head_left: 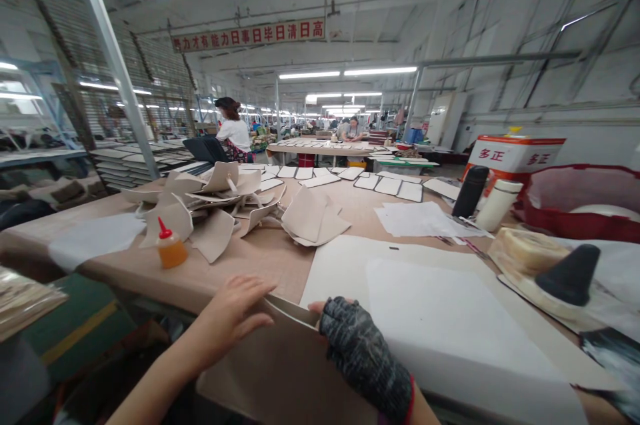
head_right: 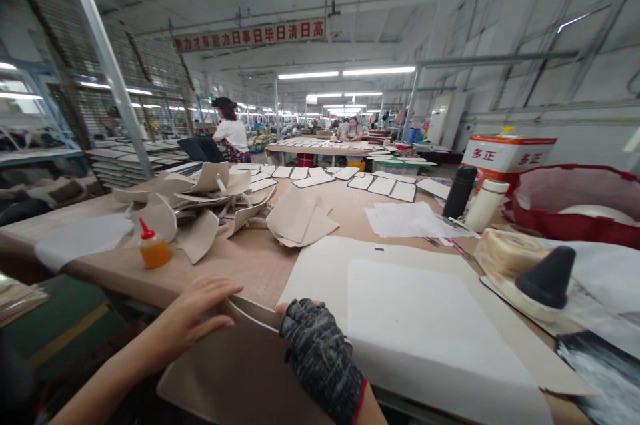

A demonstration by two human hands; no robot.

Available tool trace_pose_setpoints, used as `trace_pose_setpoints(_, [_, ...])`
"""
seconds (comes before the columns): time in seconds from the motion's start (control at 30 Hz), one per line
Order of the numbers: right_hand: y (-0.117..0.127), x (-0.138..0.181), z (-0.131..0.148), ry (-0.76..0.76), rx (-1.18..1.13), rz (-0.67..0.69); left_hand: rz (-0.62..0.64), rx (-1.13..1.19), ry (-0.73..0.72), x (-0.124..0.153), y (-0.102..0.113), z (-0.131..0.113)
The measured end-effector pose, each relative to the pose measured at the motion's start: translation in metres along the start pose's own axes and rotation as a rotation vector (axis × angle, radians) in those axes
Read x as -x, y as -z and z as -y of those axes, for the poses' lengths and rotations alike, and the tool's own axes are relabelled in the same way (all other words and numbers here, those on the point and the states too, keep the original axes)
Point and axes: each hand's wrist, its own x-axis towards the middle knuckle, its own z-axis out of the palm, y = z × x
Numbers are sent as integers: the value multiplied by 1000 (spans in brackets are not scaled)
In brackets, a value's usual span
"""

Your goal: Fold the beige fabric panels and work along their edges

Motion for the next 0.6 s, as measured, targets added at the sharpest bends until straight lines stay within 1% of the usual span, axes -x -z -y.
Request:
trace_pose_setpoints(0.07, [7,-5,-1,33,61,41,110,132,75,2,3,5])
trace_pose_setpoints(0.13, [13,-10,-3,34,97,60,164,236,130,3,4,4])
trace_pose_setpoints(0.3, [19,-11,-7,6,175,98,265,507,198,3,6,-5])
trace_pose_setpoints(0.4, [22,-9,-5,12,216,105,269,597,229,5,7,-9])
trace_pose_setpoints(0.53, [24,-10,-1,-54,219,138,229,529,238,8,9,-17])
trace_pose_setpoints(0.6, [23,-10,-1,-91,208,149,205,496,265,10,10,-22])
